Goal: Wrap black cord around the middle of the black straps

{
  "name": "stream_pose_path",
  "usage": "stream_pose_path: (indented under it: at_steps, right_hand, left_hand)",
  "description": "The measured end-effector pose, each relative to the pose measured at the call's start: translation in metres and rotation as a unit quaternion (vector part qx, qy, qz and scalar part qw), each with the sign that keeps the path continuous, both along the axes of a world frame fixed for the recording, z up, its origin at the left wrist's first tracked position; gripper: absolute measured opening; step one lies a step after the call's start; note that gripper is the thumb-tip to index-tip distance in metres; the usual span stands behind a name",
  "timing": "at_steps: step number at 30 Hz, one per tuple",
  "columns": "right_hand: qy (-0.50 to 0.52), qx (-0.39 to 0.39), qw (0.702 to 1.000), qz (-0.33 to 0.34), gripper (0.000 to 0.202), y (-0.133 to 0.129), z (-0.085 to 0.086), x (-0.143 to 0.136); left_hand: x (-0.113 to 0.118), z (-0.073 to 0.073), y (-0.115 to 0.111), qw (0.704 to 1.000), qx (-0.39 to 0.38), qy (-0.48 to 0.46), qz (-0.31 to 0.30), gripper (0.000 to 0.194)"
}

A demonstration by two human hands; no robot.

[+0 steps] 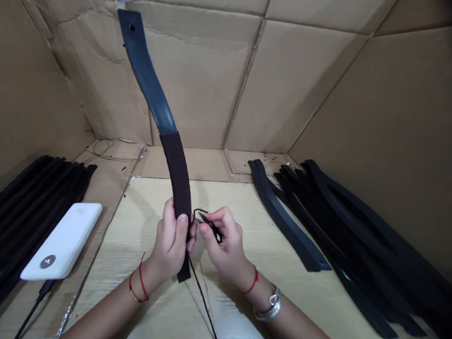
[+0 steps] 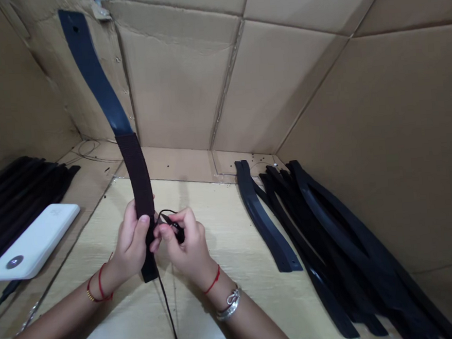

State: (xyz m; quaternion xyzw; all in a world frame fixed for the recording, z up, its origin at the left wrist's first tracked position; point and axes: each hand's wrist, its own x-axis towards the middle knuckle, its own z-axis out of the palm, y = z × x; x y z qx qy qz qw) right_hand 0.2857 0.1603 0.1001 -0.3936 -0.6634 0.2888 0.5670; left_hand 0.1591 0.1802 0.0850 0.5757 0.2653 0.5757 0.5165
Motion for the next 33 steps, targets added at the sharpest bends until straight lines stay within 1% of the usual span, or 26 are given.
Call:
stream_pose_path:
  at_steps: [2,3,4,5,6,8,9,11,15,17,19,21,22,24,26,27,29,31,33]
  right_hand:
    - [0.035,-0.003,0.999,-0.033,0.015,0.003,0.002,0.002]
    - [0.048,-0.021,0.998,-0.045,0.018,0.006,0.003,0.002]
    - [0.06,-0.051,0.996,-0.039,0.021,0.008,0.005,0.002]
    - [0.079,-0.089,0.993,-0.013,0.023,0.011,0.006,0.002]
    - [0.101,-0.133,0.985,0.028,0.026,0.013,0.007,0.002]
    - [0.154,-0.218,0.957,0.112,0.031,0.016,0.007,0.002]
    - [0.18,-0.248,0.943,0.134,0.032,0.017,0.007,0.001]
    - [0.216,-0.28,0.927,0.124,0.03,0.018,0.005,0.001]
    - [0.246,-0.269,0.929,0.057,0.031,0.022,0.003,0.002]
    - [0.255,-0.25,0.934,0.034,0.03,0.022,0.008,0.005]
    - [0.272,-0.228,0.935,0.026,0.029,0.014,0.017,0.013]
    - [0.286,-0.206,0.936,0.022,0.028,-0.008,0.027,0.029]
    - [0.279,-0.201,0.939,0.015,0.028,-0.024,0.031,0.04]
    - [0.244,-0.202,0.948,-0.019,0.026,-0.068,0.032,0.065]
    - [0.205,-0.251,0.944,-0.055,0.027,-0.117,0.024,0.094]
    - [0.189,-0.287,0.937,-0.068,0.031,-0.142,0.016,0.108]
    - [0.161,-0.359,0.911,-0.118,0.034,-0.185,-0.007,0.134]
    - [0.14,-0.405,0.884,-0.188,0.034,-0.217,-0.04,0.157]
    - [0.103,-0.432,0.852,-0.278,0.038,-0.234,-0.078,0.175]
  left_hand:
    - [0.0,0.002,0.002,1.0,-0.012,-0.017,-0.002,0.021]
    - [0.0,0.003,0.003,1.0,-0.018,-0.024,-0.004,0.022]
    - [0.0,0.003,0.004,0.999,-0.022,-0.027,-0.005,0.022]
    - [0.0,0.003,0.005,0.999,-0.025,-0.027,-0.005,0.022]
    - [0.0,0.004,0.005,0.999,-0.025,-0.021,-0.003,0.022]
    - [0.0,0.003,0.006,1.0,-0.02,0.009,0.001,0.023]
    - [0.001,0.002,0.007,0.999,-0.016,0.031,0.003,0.024]
    - [0.001,0.001,0.007,0.997,-0.008,0.078,0.007,0.028]
    - [0.001,-0.001,0.009,0.99,0.006,0.14,0.007,0.03]
    - [-0.001,-0.001,0.011,0.989,0.005,0.15,0.014,0.028]
    - [-0.003,0.0,0.014,0.989,-0.005,0.144,0.031,0.026]
    - [-0.006,0.001,0.02,0.99,-0.021,0.126,0.054,0.02]
    - [-0.007,0.001,0.022,0.991,-0.032,0.112,0.072,0.017]
    - [-0.009,0.001,0.027,0.991,-0.044,0.095,0.078,0.014]
    - [-0.01,0.002,0.029,0.993,-0.059,0.075,0.074,0.013]
    - [-0.01,0.003,0.029,0.993,-0.071,0.058,0.071,0.013]
    - [-0.01,0.006,0.026,0.993,-0.093,0.031,0.063,0.011]
    - [-0.009,0.011,0.022,0.992,-0.109,0.025,0.06,0.01]
    - [-0.009,0.014,0.019,0.99,-0.126,0.039,0.057,0.012]
